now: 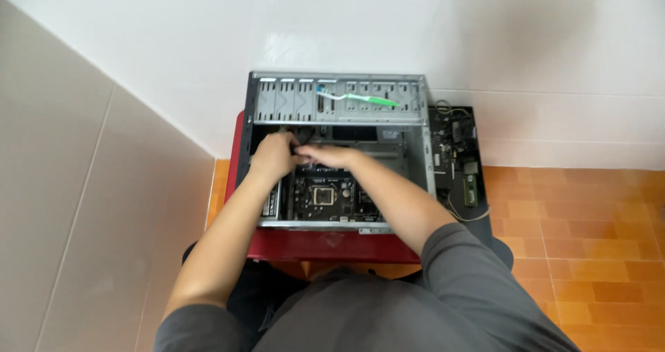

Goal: Installing and screwing a motherboard into a computer case.

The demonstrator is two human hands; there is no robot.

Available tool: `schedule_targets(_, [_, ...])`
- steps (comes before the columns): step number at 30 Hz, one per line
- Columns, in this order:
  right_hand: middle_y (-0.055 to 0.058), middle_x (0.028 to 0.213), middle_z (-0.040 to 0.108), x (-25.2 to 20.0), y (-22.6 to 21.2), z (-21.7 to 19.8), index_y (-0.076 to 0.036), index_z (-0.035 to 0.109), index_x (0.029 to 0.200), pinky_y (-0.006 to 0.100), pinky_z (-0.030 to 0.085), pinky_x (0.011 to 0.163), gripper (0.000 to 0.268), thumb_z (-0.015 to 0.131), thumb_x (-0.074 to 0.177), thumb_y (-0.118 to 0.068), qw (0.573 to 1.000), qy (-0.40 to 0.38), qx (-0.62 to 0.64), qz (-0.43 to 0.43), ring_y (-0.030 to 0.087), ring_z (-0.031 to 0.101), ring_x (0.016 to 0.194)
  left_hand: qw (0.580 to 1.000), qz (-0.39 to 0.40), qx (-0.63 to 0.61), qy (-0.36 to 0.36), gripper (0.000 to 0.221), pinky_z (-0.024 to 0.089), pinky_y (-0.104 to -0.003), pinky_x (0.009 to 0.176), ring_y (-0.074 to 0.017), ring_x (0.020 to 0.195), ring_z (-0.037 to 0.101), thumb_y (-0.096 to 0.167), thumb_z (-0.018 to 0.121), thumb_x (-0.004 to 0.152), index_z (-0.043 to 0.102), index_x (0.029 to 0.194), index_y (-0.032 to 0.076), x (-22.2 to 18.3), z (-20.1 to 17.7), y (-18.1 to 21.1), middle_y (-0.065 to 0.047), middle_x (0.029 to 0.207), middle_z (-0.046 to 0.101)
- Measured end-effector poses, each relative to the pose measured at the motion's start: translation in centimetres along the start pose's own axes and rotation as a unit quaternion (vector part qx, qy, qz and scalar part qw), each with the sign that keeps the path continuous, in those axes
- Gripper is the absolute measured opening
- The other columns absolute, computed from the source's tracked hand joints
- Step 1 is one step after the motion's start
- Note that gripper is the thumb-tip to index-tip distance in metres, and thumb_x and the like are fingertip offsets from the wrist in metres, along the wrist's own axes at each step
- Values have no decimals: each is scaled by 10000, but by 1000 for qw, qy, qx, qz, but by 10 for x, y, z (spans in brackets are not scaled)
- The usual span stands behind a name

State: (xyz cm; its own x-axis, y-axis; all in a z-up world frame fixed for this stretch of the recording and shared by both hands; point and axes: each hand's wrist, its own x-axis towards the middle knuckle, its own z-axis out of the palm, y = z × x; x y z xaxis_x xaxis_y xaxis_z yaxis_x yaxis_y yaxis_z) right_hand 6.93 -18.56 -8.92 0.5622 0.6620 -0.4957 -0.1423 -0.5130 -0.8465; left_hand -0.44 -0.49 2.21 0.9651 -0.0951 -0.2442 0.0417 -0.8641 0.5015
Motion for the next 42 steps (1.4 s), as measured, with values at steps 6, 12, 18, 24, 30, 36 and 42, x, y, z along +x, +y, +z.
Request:
schedule_targets(6, [167, 1302, 688, -11, -16, 0, -92, 662, 1326, 460, 454, 1136, 834, 427, 917, -779, 997, -21, -80, -4, 331, 626, 1263, 998, 13, -14, -55, 379, 568, -472, 968, -401, 1159, 690, 86, 767, 859, 735, 1237, 70, -11, -17, 22, -214, 1138, 756])
schedule_targets(12, [178, 1260, 707, 18, 3, 7, -86, 669, 1291, 452, 455, 1112, 896, 414, 873, -837, 997, -23, -74, 23, 322, 622, 1259, 998, -30, -44, -40, 510, 551, -477, 983, -395, 1192, 673, 224, 853, 807, 707, 1240, -2, -14, -22, 26, -235, 1182, 727])
schedule_targets(18, [184, 1278, 698, -15, -19, 3, -91, 626, 1351, 441, 452, 1112, 957, 364, 852, -865, 995, -23, -84, 46, 307, 605, 1286, 997, -10, -61, -51, 363, 567, -461, 963, -405, 1186, 680, 83, 755, 870, 740, 1229, 29, -11, -15, 18, -219, 1173, 750])
schedule_targets(24, [218, 1314, 678, -14, -28, 6, -22, 627, 1359, 430, 425, 1138, 999, 368, 853, -843, 996, -14, -70, 59, 318, 584, 1325, 998, -18, -41, -47, 570, 562, -465, 986, -398, 1208, 666, 262, 847, 818, 678, 1289, -11, -11, -22, 24, -253, 1225, 713])
schedule_targets(30, [195, 1296, 688, -7, -16, 5, -115, 641, 1368, 439, 441, 1123, 956, 349, 850, -864, 996, -8, -67, 58, 315, 593, 1304, 997, -13, -48, -54, 387, 565, -464, 982, -409, 1197, 673, 90, 740, 884, 719, 1263, 13, -13, -17, 19, -231, 1198, 739])
schedule_targets(36, [214, 1301, 684, 12, -6, 7, -52, 612, 1399, 438, 418, 1141, 998, 362, 861, -855, 996, -7, -58, 62, 317, 591, 1308, 998, -28, -49, -40, 482, 555, -465, 992, -387, 1216, 663, 180, 807, 844, 689, 1284, 20, -13, -21, 24, -222, 1221, 724])
schedule_targets(42, [206, 1319, 674, 8, -3, 5, -92, 579, 1445, 446, 426, 1135, 1001, 308, 878, -872, 996, -7, -67, 58, 329, 584, 1311, 995, -15, -90, -47, 355, 547, -476, 1000, -427, 1219, 656, 75, 737, 894, 728, 1243, 11, -18, -23, 24, -244, 1213, 730])
